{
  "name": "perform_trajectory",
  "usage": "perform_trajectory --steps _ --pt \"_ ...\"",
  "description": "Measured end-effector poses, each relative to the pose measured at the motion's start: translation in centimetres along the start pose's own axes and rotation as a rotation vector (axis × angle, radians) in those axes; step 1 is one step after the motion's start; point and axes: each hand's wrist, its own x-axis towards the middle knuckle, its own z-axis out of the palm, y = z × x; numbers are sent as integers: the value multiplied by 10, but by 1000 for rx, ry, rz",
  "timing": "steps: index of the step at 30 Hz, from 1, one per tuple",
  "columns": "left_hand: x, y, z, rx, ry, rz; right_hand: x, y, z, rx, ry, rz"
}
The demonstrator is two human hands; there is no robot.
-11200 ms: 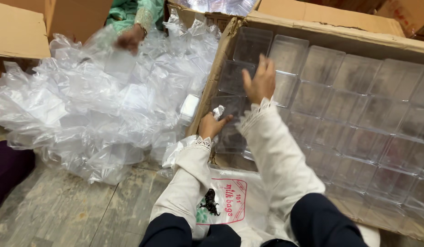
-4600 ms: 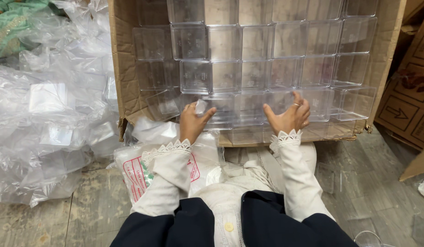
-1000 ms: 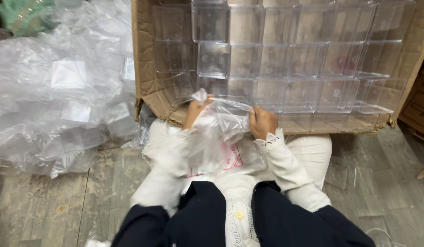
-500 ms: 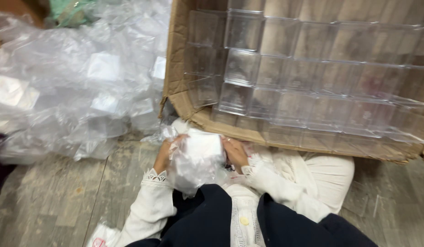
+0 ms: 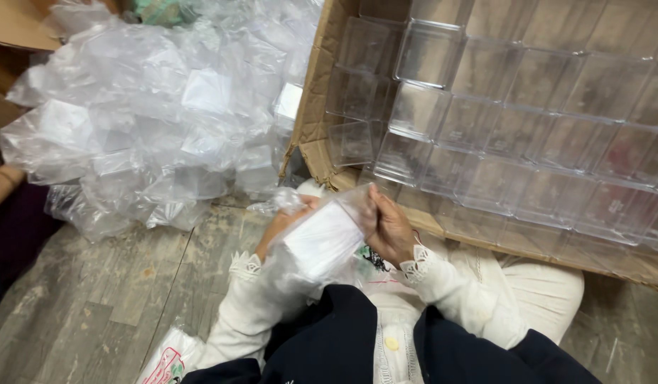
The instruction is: The person sits on the floor in front of a cardboard box filled with clear plastic boxes. They take each plastic box, wrap it in a clear plastic bag, and place the wrapped box back into the cardboard box, repeating this for box after box.
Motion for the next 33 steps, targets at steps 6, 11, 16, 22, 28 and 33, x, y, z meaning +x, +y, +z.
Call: perform_trajectory --steps 6,11,16,22,28,33 --pt "-12 5 16 193 -359 -281 48 -29 23 -711 -67 -195" --pt "16 32 -48 -96 -73 -322 69 -25 35 -1098 96 -279" --pt "133 93 -207 260 574 -65 20 -37 14 -1070 217 -165" --pt "216 125 -267 382 990 -214 -10 -39 -15 -985 397 -55" --pt "149 121 -142 456 749 300 -6 -57 13 -1442 246 -336" --pt "60 112 37 45 306 544 29 -38 50 -1189 -118 -395"
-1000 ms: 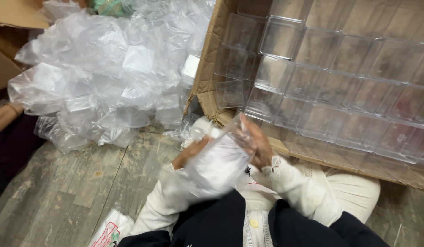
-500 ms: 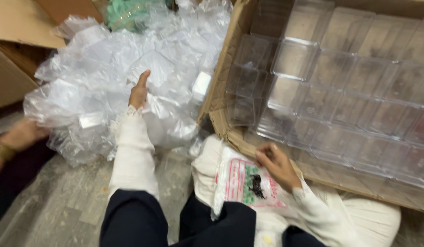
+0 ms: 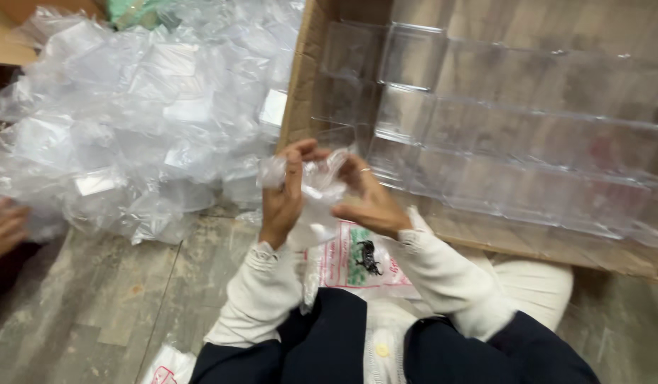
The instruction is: The person sits on the floor in front of a cardboard box filled with clear plastic boxes. They take each plastic box, wrap it in a clear plastic bag, and place the wrapped box back into the cardboard box, repeating this for box after box.
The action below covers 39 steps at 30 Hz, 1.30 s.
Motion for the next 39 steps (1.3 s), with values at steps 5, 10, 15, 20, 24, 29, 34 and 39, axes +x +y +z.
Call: perform_trajectory --steps 5,10,15,20,24,29,34,39 --pt "-18 38 43 -264 97 -130 -56 -17 15 -202 -47 29" --pt "-49 36 90 -322 -141 -133 -85 -40 -28 301 144 -109" --pt "-64 38 104 118 -114 -110 -92 -51 -45 65 411 83" --pt "-71 45 114 300 -81 -41 -115 -61 -42 152 474 -7" --pt "-76 43 130 438 -111 227 -128 -63 -39 93 386 71" --pt "-76 39 126 -13 -325 -129 -143 -53 -58 180 524 129" --pt "-87 29 129 135 -332 -44 -159 -36 -59 260 642 139" --pt "-95 9 138 -60 -373 -299 -162 -29 -66 288 658 47"
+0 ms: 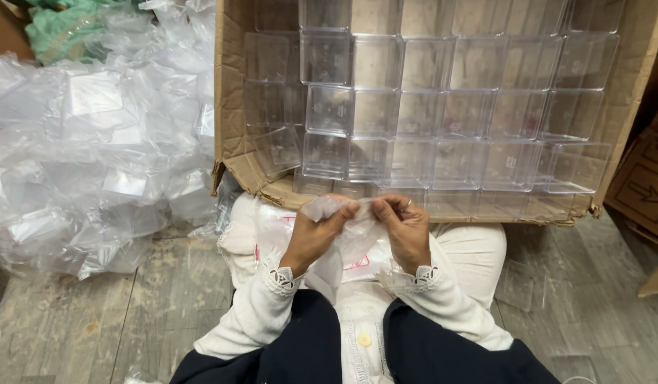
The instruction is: The person sits on the floor in front of a cardboard box filled with clear plastic boxes. They take each plastic box, wrap it in a clear plastic bag, and place the wrapped box back into the cardboard box, repeating this for box after box.
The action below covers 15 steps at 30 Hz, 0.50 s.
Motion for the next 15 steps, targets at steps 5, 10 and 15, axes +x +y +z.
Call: perform_trajectory --steps 5,10,15 --pt "6 -14 4 131 -63 -4 3 -1 -14 301 -143 154" --pt "-19 -18 -30 -224 -176 -619 -14 -5 -40 444 -75 775" --pt "2 -52 -83 -419 -640 -311 6 -44 -111 -145 -456 508"
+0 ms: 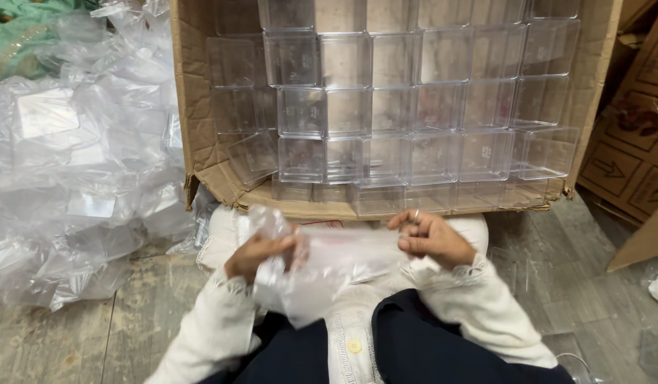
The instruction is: The person sits on the floor in front of a cardboard box filled with clear plastic boxes. They take each plastic box, wrap it in a clear plastic bag, and place the wrapped box back into the cardboard box, repeating this for box after box.
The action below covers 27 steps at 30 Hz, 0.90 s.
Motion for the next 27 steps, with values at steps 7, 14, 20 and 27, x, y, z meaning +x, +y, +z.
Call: perform_trajectory --steps 7,14,20,27 --pt "226 -44 -61 695 786 128 113 -20 -56 -1218 926 -202" --pt "230 -88 -40 350 680 404 148 10 -73 -594 971 -517" --pt "53 -40 -74 280 789 296 163 62 42 69 544 -336" --pt "-119 -14 -45 454 971 236 233 151 172 -268 103 -112"
